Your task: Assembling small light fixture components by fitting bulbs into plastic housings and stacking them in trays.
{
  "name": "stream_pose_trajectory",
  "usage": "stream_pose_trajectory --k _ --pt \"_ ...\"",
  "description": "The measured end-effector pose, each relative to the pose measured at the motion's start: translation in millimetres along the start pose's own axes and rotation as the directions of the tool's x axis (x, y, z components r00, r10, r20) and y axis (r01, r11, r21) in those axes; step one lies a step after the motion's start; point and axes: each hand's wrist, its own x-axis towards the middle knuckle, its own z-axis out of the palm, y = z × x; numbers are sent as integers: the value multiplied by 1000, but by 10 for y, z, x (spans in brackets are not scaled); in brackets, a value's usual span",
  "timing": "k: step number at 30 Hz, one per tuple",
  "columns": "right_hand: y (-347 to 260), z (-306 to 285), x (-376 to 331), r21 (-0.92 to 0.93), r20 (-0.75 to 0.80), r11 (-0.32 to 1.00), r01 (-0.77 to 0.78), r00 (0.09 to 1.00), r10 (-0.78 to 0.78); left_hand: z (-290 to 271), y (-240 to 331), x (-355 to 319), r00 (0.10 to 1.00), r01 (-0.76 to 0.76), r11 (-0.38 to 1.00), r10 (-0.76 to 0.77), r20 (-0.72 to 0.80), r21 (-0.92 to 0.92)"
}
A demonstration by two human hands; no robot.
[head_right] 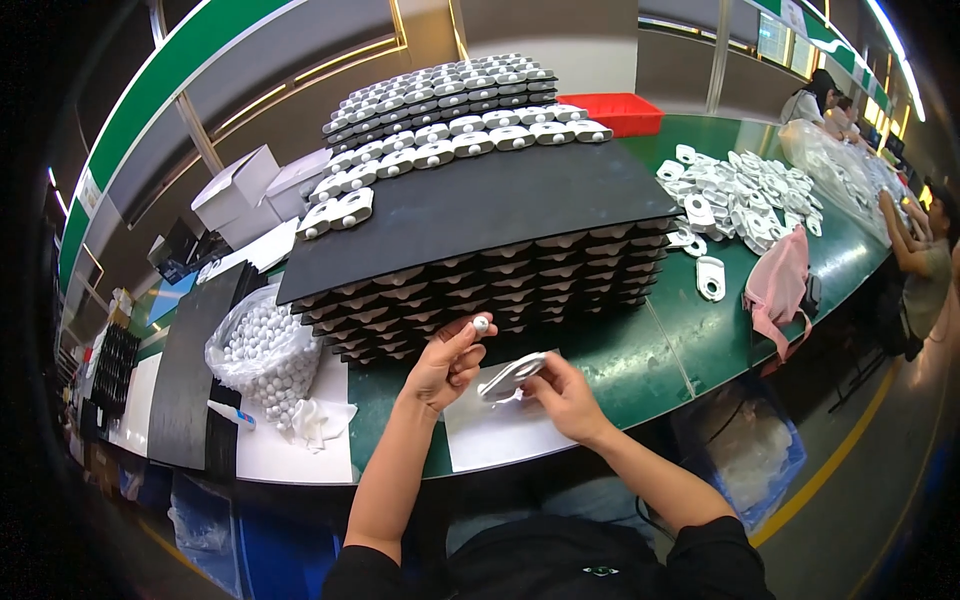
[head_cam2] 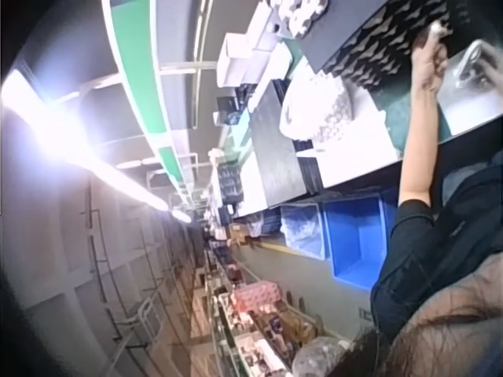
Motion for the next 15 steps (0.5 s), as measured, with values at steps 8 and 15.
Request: stream_pose_trajectory --k 8,15 --pt "-19 -191 63 662 -2 748 -46 998 64 37 -34 -10 999 2 994 -8 54 111" --pt "-51 -220 90 680 -1 733 -6 1000 9 85 -67 0 991 133 952 -133 -17 274"
